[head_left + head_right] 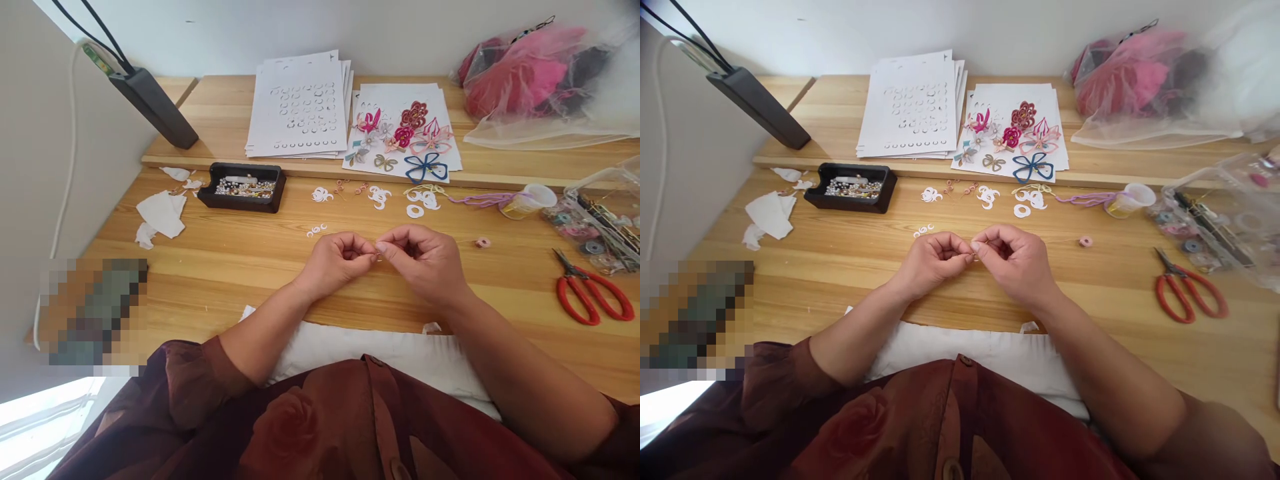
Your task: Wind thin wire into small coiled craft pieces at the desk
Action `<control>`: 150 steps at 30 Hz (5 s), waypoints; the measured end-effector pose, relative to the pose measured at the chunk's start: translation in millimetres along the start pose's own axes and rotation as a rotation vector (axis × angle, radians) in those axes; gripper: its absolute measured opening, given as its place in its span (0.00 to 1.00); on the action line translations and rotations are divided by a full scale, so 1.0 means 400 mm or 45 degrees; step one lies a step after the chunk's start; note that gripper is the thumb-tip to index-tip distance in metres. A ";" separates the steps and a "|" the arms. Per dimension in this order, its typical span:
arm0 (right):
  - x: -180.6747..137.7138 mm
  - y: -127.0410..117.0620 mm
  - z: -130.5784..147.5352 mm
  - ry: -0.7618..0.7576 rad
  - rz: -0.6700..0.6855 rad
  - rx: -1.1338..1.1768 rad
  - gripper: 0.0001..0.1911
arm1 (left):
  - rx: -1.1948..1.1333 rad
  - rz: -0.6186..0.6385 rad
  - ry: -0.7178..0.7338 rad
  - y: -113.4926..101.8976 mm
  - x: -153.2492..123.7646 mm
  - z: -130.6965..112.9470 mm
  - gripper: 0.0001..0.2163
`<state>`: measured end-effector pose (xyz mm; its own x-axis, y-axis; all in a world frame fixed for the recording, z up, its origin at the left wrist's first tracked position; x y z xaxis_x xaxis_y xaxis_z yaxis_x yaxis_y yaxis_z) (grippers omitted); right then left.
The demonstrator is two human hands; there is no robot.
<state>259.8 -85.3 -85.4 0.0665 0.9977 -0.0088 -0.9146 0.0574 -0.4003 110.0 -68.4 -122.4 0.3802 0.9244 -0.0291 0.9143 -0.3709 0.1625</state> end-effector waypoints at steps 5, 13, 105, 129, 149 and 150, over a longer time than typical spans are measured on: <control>0.024 0.013 -0.034 0.213 0.126 0.276 0.07 | -0.154 0.010 -0.053 0.001 0.001 0.002 0.12; 0.017 0.035 -0.061 0.250 0.135 0.429 0.08 | -0.383 -0.172 -0.151 -0.013 0.008 0.020 0.17; 0.019 0.024 -0.035 0.108 0.136 0.184 0.07 | 0.272 -0.147 0.125 -0.019 0.003 -0.010 0.06; 0.022 0.037 -0.061 0.281 0.194 0.466 0.09 | -0.247 -0.177 -0.062 -0.015 0.003 0.006 0.16; -0.010 0.048 -0.046 0.166 0.042 0.283 0.06 | -0.046 -0.410 0.100 -0.052 0.011 0.002 0.13; -0.013 0.045 -0.041 0.114 0.018 0.243 0.06 | -0.001 -0.406 0.120 -0.052 0.010 0.000 0.12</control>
<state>249.5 -89.9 -107.4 0.0804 0.9919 -0.0980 -0.9740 0.0574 -0.2190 92.5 -56.8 -125.9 0.0604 0.9981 0.0130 0.9850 -0.0617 0.1609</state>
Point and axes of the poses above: each hand's wrist, its own x-axis towards the middle knuckle, its own y-axis out of the palm, z = x × y, the point moved 6 cm from there along x, towards the middle knuckle, and after that the axes turned 9 degrees about y, right-handed, at the moved point
